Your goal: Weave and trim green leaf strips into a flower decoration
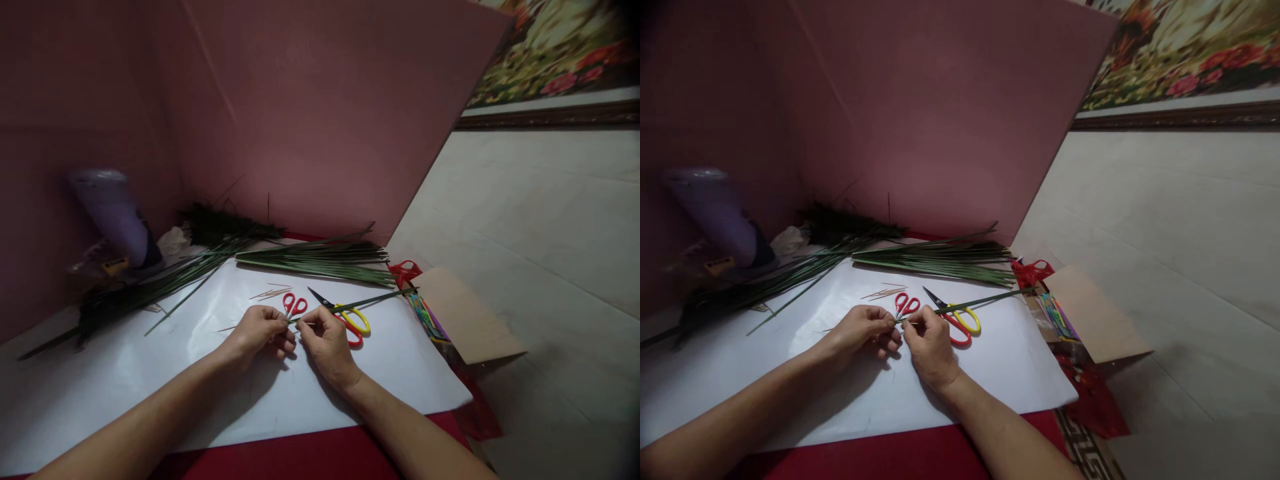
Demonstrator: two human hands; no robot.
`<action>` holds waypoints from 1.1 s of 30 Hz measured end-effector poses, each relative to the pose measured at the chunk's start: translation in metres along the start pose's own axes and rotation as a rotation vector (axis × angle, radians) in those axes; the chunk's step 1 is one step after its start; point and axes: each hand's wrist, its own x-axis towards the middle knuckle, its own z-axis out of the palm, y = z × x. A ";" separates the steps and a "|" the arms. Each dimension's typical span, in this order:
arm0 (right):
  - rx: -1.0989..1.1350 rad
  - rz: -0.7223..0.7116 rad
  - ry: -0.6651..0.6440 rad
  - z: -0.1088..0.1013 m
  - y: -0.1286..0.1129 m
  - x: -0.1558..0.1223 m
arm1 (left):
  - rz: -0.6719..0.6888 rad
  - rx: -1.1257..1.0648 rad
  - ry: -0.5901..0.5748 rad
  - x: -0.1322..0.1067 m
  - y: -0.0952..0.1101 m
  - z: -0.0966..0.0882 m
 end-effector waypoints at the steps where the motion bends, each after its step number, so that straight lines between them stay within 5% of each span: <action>1: -0.011 -0.008 -0.003 0.000 0.000 0.000 | 0.000 -0.003 -0.003 0.000 0.000 0.000; 8: -0.098 -0.059 0.014 -0.002 0.000 0.000 | 0.002 -0.001 0.009 0.001 0.001 0.000; 18: -0.515 -0.173 -0.075 -0.001 0.002 -0.007 | 0.089 -0.011 0.060 0.002 -0.005 0.003; 33: -0.465 -0.055 -0.079 0.005 -0.004 -0.007 | 0.189 0.102 0.065 0.010 -0.019 0.003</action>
